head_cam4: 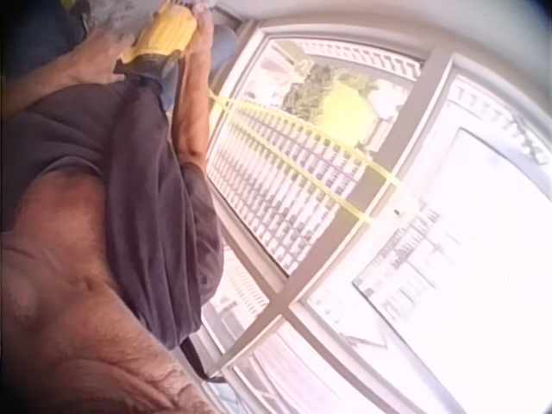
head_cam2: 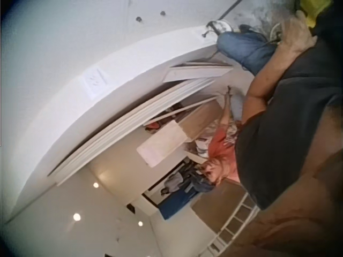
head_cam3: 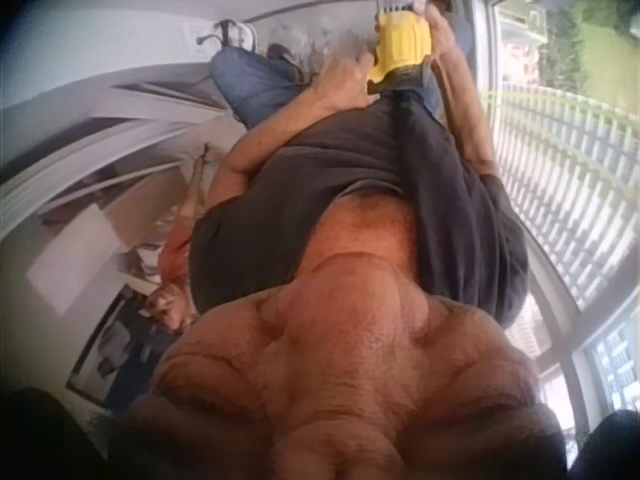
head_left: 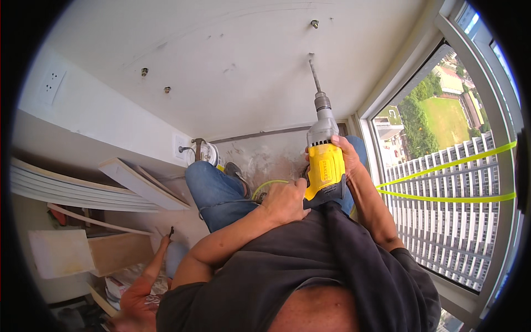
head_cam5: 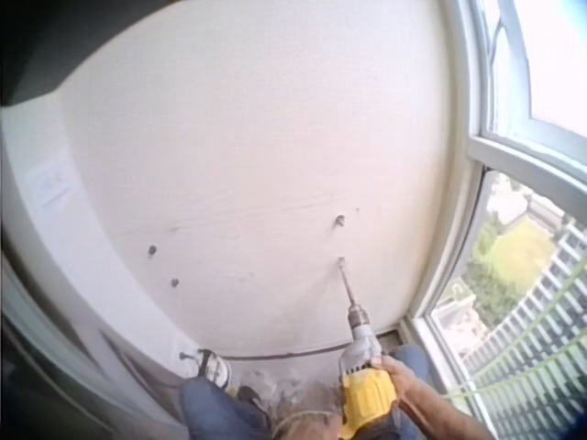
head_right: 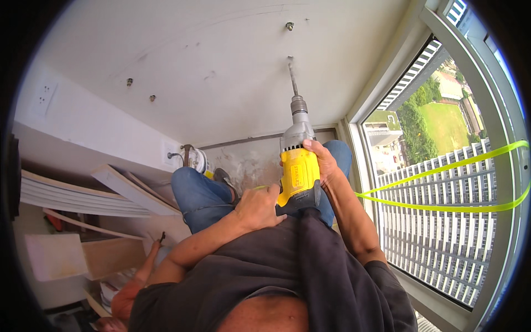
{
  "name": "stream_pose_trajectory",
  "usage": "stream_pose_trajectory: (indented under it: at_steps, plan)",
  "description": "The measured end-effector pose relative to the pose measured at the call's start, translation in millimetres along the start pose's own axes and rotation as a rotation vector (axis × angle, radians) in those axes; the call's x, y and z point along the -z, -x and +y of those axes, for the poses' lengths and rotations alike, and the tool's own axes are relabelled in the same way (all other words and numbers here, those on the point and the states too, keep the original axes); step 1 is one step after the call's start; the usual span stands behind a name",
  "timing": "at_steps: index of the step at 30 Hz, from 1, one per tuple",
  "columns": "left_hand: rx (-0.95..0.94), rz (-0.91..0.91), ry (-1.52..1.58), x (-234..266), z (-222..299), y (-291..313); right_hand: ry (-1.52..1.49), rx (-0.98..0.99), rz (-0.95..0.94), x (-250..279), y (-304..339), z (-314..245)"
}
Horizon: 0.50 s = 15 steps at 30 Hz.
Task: The person uses a hammer to tap metal fixtures into the ceiling, then uses a yellow power drill to secure them. Another worker is visible nearby handling tools and materials. The person repeatedly hammers and drills multiple ceiling fixtures in sequence.
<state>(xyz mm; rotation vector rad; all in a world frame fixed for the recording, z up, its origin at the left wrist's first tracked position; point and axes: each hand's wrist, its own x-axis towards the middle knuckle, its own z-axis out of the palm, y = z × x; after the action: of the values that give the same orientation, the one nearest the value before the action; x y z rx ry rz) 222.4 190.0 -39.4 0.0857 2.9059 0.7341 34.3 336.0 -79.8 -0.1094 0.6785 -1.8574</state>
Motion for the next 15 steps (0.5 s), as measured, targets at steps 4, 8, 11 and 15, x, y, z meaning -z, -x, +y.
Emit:
stream_pose_trajectory:
  at_steps: [4, 8, 11, 15]
  plan:
    - [0.054, 0.001, 0.026, 12, -5, 18, 0.011, 0.001, 0.064, -11, 8, 20]
    - [0.032, 0.082, 0.058, 25, -15, 45, -0.020, -0.014, 0.061, -29, 3, 40]
    - [0.038, 0.115, 0.084, 47, -33, 75, 0.001, -0.013, 0.036, -53, -4, 61]
    - [0.084, -0.019, 0.162, 64, -69, 119, 0.105, 0.011, -0.036, -88, -18, 98]
